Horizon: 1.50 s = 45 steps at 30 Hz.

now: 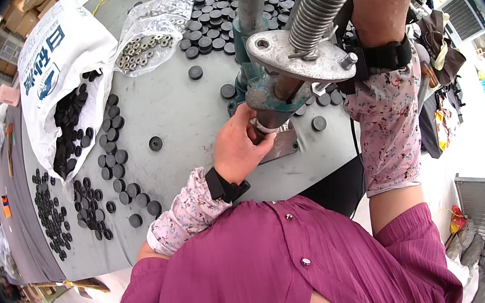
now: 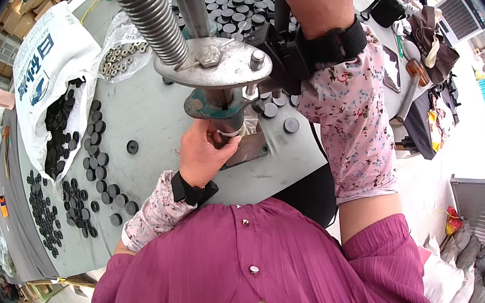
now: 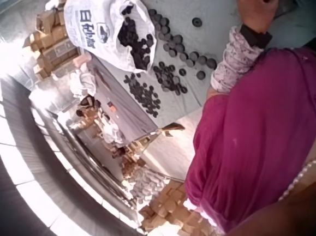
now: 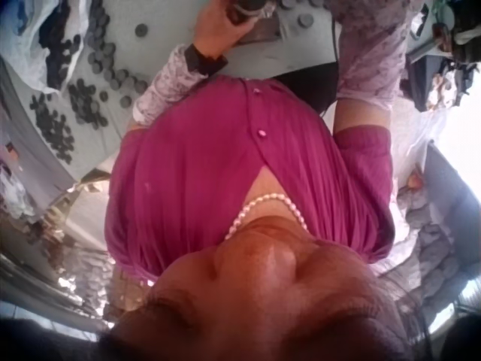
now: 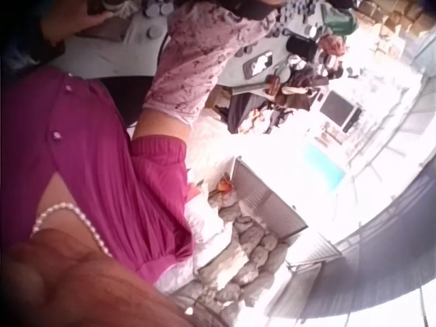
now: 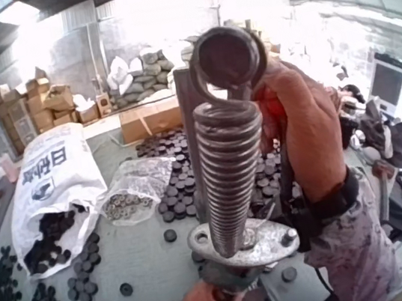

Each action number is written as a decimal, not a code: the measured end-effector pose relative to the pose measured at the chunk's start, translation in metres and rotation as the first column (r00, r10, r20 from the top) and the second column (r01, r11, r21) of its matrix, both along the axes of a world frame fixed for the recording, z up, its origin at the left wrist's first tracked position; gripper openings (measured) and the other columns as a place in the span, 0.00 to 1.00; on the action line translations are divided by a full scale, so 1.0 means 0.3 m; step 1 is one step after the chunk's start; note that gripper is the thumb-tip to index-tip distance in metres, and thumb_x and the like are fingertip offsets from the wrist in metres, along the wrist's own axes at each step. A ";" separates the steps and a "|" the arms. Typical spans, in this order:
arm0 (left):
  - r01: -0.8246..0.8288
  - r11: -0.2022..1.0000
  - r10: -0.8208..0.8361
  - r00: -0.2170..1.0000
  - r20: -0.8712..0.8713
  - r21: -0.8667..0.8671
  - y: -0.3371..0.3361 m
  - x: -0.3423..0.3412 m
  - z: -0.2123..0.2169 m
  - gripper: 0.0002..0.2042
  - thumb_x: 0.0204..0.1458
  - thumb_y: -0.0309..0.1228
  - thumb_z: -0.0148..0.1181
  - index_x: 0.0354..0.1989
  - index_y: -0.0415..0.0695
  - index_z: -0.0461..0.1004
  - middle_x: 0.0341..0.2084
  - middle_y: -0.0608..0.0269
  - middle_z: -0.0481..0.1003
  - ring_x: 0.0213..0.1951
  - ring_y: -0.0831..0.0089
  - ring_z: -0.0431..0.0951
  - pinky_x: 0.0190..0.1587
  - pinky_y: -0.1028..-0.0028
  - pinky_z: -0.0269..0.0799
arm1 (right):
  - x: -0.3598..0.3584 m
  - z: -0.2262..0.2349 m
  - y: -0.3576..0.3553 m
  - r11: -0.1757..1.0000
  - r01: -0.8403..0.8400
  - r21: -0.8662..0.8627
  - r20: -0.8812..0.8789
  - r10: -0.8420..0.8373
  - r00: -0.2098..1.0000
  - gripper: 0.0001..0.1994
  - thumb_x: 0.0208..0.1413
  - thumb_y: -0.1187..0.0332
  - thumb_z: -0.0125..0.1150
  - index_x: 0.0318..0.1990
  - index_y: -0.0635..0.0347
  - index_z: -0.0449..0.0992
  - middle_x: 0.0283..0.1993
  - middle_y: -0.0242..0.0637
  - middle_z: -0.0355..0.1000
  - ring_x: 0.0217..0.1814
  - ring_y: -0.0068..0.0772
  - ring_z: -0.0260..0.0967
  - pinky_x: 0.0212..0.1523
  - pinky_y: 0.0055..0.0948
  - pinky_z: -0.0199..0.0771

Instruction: Operating a manual press machine to assemble or punch small black plastic/rubber components.

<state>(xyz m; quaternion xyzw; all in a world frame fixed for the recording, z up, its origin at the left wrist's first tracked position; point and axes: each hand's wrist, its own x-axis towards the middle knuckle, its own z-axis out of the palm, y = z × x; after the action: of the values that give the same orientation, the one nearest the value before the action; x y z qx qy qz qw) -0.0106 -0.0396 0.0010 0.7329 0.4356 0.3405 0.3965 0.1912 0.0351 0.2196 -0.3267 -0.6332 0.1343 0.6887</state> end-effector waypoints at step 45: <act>0.041 0.995 -0.042 0.999 0.014 0.095 0.016 -0.093 0.054 0.25 0.44 0.32 0.78 0.51 0.40 0.76 0.38 0.64 0.71 0.32 0.72 0.72 0.32 0.73 0.72 | 0.022 -0.051 -0.195 0.967 -0.255 -0.018 -0.024 0.255 0.967 0.19 0.67 0.57 0.52 0.52 0.65 0.74 0.31 0.37 0.65 0.39 0.33 0.64 0.50 0.37 0.68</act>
<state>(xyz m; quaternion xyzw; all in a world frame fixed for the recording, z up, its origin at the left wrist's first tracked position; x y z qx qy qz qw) -0.0385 -0.0349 0.0172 0.7570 0.4003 0.3585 0.3719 0.1978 -0.0235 0.2042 -0.2484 -0.6611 0.2320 0.6689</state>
